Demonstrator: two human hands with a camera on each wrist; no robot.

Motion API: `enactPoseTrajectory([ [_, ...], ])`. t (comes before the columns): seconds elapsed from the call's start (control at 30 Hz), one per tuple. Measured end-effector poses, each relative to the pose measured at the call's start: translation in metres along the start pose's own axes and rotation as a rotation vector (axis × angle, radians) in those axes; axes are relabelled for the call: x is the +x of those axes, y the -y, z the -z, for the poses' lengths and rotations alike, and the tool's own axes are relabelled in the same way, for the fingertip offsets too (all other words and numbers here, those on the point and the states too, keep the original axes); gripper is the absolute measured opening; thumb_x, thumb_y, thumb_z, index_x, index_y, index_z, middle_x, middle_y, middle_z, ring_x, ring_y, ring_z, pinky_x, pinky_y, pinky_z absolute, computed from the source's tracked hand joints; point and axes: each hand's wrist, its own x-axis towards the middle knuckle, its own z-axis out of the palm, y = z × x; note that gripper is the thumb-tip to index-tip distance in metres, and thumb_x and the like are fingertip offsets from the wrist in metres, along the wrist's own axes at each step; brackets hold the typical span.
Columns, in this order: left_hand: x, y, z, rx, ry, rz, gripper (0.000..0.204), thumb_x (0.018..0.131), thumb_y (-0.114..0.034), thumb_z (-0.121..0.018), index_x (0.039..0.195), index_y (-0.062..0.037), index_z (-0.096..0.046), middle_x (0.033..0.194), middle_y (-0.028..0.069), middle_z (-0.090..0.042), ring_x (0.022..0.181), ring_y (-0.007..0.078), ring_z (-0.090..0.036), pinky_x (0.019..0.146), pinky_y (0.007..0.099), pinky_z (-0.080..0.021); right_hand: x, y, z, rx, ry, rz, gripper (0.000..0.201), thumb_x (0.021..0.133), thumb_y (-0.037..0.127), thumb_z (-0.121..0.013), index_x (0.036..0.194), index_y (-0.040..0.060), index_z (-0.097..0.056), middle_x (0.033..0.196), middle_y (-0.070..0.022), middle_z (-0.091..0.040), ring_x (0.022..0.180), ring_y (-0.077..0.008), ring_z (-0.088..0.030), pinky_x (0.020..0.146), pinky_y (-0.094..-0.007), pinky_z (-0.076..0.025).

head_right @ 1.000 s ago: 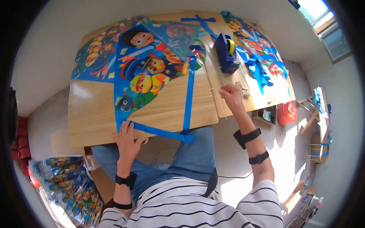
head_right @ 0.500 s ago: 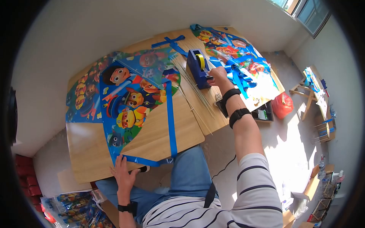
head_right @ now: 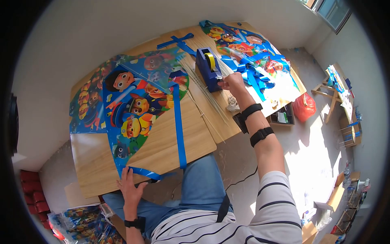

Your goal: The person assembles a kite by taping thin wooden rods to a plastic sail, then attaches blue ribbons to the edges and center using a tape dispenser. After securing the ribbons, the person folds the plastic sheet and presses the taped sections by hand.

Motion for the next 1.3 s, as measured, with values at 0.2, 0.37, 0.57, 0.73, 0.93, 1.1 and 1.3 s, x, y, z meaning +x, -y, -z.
enactPoseTrajectory([
  [0.2, 0.0, 0.0, -0.003, 0.022, -0.035, -0.01, 0.082, 0.069, -0.033, -0.082, 0.138, -0.003, -0.05, 0.154, 0.0116, -0.035, 0.144, 0.0304, -0.031, 0.114, 0.0667, -0.012, -0.032, -0.013, 0.001, 0.365, 0.022, -0.253, 0.017, 0.091, 0.003, -0.057, 0.104, -0.0057, -0.053, 0.09, -0.0119, -0.059, 0.097, -0.0364, -0.069, 0.085, -0.0591, -0.055],
  [0.37, 0.001, 0.0, -0.002, 0.021, -0.029, 0.002, 0.082, 0.069, -0.033, -0.082, 0.138, -0.0024, -0.05, 0.154, 0.0119, -0.036, 0.144, 0.0308, -0.032, 0.113, 0.0675, -0.013, -0.024, -0.053, 0.015, 0.543, -0.081, -0.375, 0.016, 0.091, 0.003, -0.058, 0.106, -0.0031, -0.053, 0.082, -0.0089, -0.058, 0.07, -0.0245, -0.065, 0.09, -0.0515, -0.056],
  [0.57, 0.001, 0.002, -0.003, 0.031, -0.038, -0.014, 0.081, 0.069, -0.032, -0.082, 0.138, -0.0027, -0.051, 0.154, 0.0114, -0.036, 0.143, 0.031, -0.032, 0.112, 0.0685, -0.014, -0.026, -0.023, 0.006, 0.337, -0.105, -0.232, 0.014, 0.087, 0.003, -0.065, 0.097, -0.0009, -0.056, 0.075, -0.0085, -0.058, 0.064, -0.0183, -0.062, 0.074, -0.0429, -0.059],
  [0.73, 0.0, 0.001, -0.002, 0.028, -0.019, -0.017, 0.079, 0.073, -0.037, -0.078, 0.138, -0.0022, -0.049, 0.153, 0.0138, -0.036, 0.144, 0.0326, -0.03, 0.112, 0.0698, -0.012, -0.008, -0.035, -0.003, 0.29, -0.102, -0.187, 0.011, 0.085, 0.003, -0.067, 0.084, -0.0013, -0.057, 0.071, -0.0095, -0.057, 0.051, -0.0139, -0.052, 0.051, -0.0322, -0.046],
  [0.93, 0.002, 0.012, -0.011, -0.064, -0.099, -0.09, 0.08, 0.068, -0.029, -0.082, 0.137, -0.0033, -0.05, 0.152, 0.0107, -0.038, 0.142, 0.031, -0.033, 0.112, 0.069, -0.015, 0.029, -0.052, -0.017, -0.314, -0.409, 0.137, 0.016, 0.075, -0.003, -0.063, 0.061, 0.0011, -0.057, 0.054, -0.0071, -0.05, 0.038, -0.0161, -0.042, 0.037, -0.0314, -0.03],
  [1.1, 0.0, 0.004, -0.005, 0.044, -0.107, -0.053, 0.077, 0.069, -0.031, -0.081, 0.133, -0.0015, -0.051, 0.146, 0.0109, -0.042, 0.14, 0.0338, -0.034, 0.109, 0.0722, -0.018, 0.044, -0.052, -0.007, -0.199, -0.368, -0.105, 0.022, 0.082, 0.002, -0.067, 0.064, 0.0041, -0.054, 0.054, -0.0053, -0.048, 0.036, -0.0166, -0.04, 0.036, -0.0336, -0.027],
  [1.3, -0.001, 0.008, -0.005, 0.024, -0.12, -0.034, 0.078, 0.069, -0.033, -0.081, 0.133, -0.0018, -0.05, 0.147, 0.0099, -0.039, 0.14, 0.0325, -0.032, 0.108, 0.0748, -0.016, 0.003, -0.091, -0.013, -0.395, -0.217, -0.034, 0.013, 0.08, 0.008, -0.068, 0.073, -0.0024, -0.064, 0.059, -0.0058, -0.055, 0.046, -0.0152, -0.05, 0.041, -0.0301, -0.035],
])
